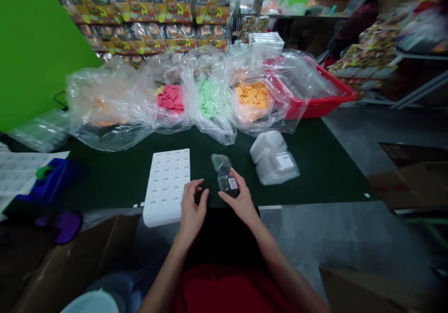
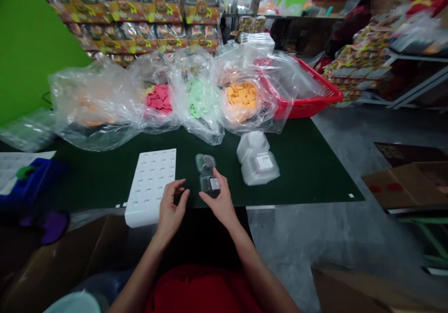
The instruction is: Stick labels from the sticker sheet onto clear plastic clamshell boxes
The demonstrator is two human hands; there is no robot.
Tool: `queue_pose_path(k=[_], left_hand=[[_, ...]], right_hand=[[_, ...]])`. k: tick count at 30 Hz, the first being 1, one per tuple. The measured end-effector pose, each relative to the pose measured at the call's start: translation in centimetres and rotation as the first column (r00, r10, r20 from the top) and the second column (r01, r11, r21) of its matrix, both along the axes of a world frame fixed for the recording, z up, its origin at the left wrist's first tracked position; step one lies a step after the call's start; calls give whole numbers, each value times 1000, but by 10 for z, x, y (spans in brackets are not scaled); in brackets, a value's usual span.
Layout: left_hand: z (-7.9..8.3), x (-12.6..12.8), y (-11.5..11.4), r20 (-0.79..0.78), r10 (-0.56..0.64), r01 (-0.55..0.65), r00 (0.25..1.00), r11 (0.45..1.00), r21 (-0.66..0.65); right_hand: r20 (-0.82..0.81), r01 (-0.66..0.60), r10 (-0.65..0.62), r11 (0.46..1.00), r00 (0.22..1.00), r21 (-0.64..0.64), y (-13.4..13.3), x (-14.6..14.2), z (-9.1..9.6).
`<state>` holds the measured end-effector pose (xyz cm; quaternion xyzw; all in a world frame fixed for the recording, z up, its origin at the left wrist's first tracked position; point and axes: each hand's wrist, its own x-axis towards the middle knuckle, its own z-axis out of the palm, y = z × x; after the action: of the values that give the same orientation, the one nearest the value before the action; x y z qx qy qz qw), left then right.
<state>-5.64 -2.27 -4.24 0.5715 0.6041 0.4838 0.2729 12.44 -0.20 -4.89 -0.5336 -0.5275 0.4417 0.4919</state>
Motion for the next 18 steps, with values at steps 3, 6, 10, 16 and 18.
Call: queue_pose_path(k=[3, 6, 10, 16, 18], left_hand=[[4, 17, 9, 332, -95, 158, 938, 973, -167], [12, 22, 16, 622, -42, 267, 782, 924, -273], [22, 13, 16, 636, 33, 199, 771, 936, -290], [7, 6, 28, 537, 88, 115, 839, 936, -333], [-3, 8, 34, 505, 74, 113, 860, 937, -331]], right_hand=[[-173, -67, 51, 994, 984, -88, 2, 0, -2], [-412, -145, 51, 969, 910, -201, -1, -3, -2], [-505, -106, -30, 965, 863, -239, -9, 7, 17], [267, 100, -179, 953, 947, 286, -8, 67, 92], [518, 131, -336, 911, 786, 392, 3, 93, 103]])
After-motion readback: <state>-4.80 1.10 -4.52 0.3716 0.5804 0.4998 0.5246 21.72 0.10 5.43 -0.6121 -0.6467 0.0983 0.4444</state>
